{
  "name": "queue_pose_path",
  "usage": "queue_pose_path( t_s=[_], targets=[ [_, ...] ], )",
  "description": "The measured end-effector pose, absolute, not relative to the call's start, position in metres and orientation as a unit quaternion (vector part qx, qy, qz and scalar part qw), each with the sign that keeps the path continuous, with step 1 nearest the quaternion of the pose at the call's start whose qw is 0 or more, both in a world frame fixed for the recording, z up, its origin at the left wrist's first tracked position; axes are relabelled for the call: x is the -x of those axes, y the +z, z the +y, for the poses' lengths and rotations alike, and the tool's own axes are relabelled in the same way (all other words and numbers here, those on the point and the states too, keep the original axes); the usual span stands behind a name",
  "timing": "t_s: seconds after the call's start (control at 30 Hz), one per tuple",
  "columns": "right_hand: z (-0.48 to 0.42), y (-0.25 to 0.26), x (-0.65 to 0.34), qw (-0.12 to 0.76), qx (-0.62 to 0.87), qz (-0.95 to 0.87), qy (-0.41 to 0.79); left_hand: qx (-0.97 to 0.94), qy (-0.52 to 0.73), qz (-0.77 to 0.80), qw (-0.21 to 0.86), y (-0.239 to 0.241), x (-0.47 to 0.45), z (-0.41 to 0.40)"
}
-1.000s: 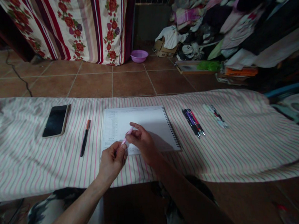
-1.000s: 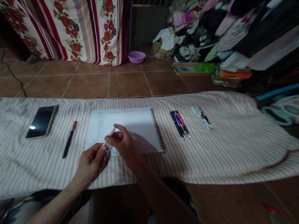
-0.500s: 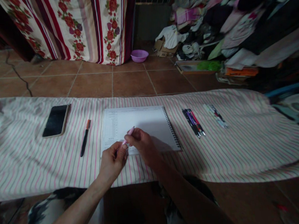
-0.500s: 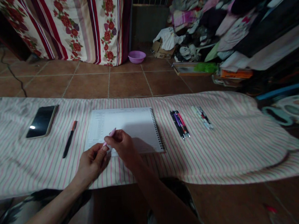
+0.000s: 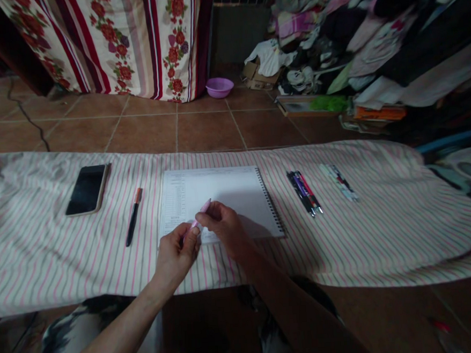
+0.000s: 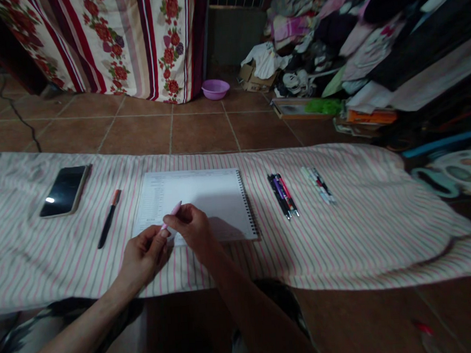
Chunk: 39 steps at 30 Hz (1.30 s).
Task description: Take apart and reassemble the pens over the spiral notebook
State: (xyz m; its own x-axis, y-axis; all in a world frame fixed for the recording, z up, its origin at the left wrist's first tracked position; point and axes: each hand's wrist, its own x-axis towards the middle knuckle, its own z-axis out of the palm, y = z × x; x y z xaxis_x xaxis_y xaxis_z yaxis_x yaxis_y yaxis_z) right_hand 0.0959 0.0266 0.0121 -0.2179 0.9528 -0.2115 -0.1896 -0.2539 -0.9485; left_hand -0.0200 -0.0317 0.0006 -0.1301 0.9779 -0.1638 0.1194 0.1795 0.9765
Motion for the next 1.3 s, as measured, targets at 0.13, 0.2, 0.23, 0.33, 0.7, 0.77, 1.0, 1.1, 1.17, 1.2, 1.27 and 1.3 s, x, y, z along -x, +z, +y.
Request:
queue_pose_path(
  t_s=[0.13, 0.2, 0.23, 0.33, 0.7, 0.77, 1.0, 1.1, 1.17, 1.2, 1.27, 1.3],
  targets=[
    [0.0262, 0.0103, -0.097, 0.445, 0.45, -0.429, 0.644, -0.469, 0.441, 0.602, 0.472, 0.0008, 0.0208, -0.0314],
    [0.0251, 0.0114, -0.0978, 0.449, 0.424, -0.422, 0.664, -0.463, 0.446, 0.597, 0.479, -0.0003, 0.021, -0.0311],
    [0.0246, 0.0121, -0.098, 0.449, 0.409, -0.421, 0.673, -0.461, 0.449, 0.595, 0.482, -0.0008, 0.0209, -0.031],
    [0.0246, 0.0133, -0.0974, 0.444, 0.413, -0.424, 0.673, -0.468, 0.447, 0.597, 0.474, -0.001, 0.0206, -0.0313],
    [0.0236, 0.0168, -0.0995, 0.423, 0.401, -0.429, 0.69, -0.443, 0.458, 0.602, 0.482, 0.001, 0.0196, -0.0309],
    [0.0234, 0.0166, -0.0988, 0.422, 0.403, -0.426, 0.691, -0.444, 0.451, 0.604, 0.485, 0.0019, 0.0204, -0.031],
    [0.0235, 0.0131, -0.0967, 0.427, 0.463, -0.442, 0.639, -0.485, 0.437, 0.603, 0.459, 0.0037, 0.0205, -0.0313],
    [0.0226, 0.0167, -0.0983, 0.428, 0.412, -0.436, 0.676, -0.47, 0.446, 0.589, 0.483, 0.0025, 0.02, -0.0307],
    [0.0228, 0.0187, -0.0988, 0.426, 0.383, -0.431, 0.697, -0.46, 0.45, 0.587, 0.491, 0.0016, 0.0205, -0.0308],
    [0.0233, 0.019, -0.0987, 0.424, 0.382, -0.427, 0.702, -0.459, 0.448, 0.591, 0.49, 0.0012, 0.021, -0.0311],
    [0.0247, 0.0177, -0.0979, 0.418, 0.41, -0.421, 0.692, -0.463, 0.439, 0.601, 0.481, 0.0005, 0.022, -0.0319],
    [0.0254, 0.0162, -0.0975, 0.415, 0.433, -0.423, 0.679, -0.468, 0.434, 0.606, 0.475, 0.0002, 0.0224, -0.0323]
  ],
)
